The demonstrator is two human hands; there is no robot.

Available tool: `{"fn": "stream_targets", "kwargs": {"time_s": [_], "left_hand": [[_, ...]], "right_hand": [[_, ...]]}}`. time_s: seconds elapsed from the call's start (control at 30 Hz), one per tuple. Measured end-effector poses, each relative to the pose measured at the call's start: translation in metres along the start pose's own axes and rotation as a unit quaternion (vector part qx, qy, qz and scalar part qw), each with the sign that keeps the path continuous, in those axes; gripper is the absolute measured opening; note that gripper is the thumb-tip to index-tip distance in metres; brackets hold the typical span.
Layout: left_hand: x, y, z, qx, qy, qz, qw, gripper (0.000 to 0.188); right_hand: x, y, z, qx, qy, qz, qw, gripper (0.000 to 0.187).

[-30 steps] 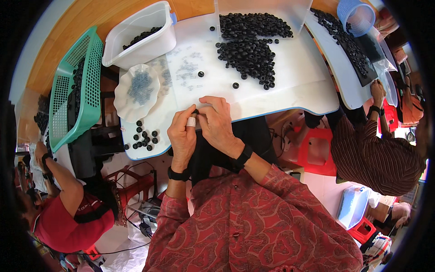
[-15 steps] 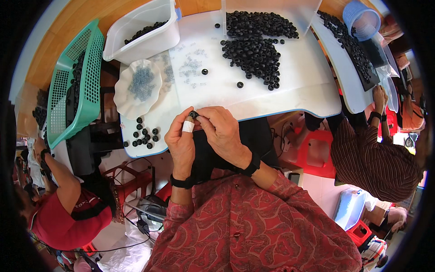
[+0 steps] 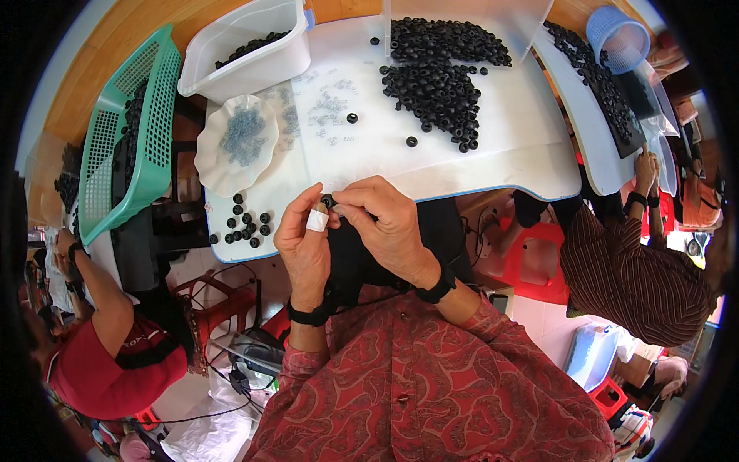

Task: The person sorts small black beads and inserts them into white plastic housing components at a manufacturing table.

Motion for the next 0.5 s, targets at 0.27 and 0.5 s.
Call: {"fn": "stream_targets", "kwargs": {"time_s": [0.27,0.5], "left_hand": [[-0.0055,0.0034,0.0008,0.008,-0.045,-0.03,0.999,0.023],[-0.0053,0.005,-0.0018,0.014,-0.07,-0.032,0.997,0.022]], "right_hand": [[0.0001,-0.0021,0.002,0.083,-0.023,-0.039,0.996,0.017],[-0.0036,-0.0024,-0.0021,0.083,-0.024,-0.02,0.996,0.02]]}}
Point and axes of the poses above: each hand's wrist, its own z-axis away from the middle knuckle, its own x-axis out of the palm, y = z × x, the point moved 6 cm from there along -z, towards the middle knuckle, and after that the axes turned 4 degrees about y, right-handed, at the moved point
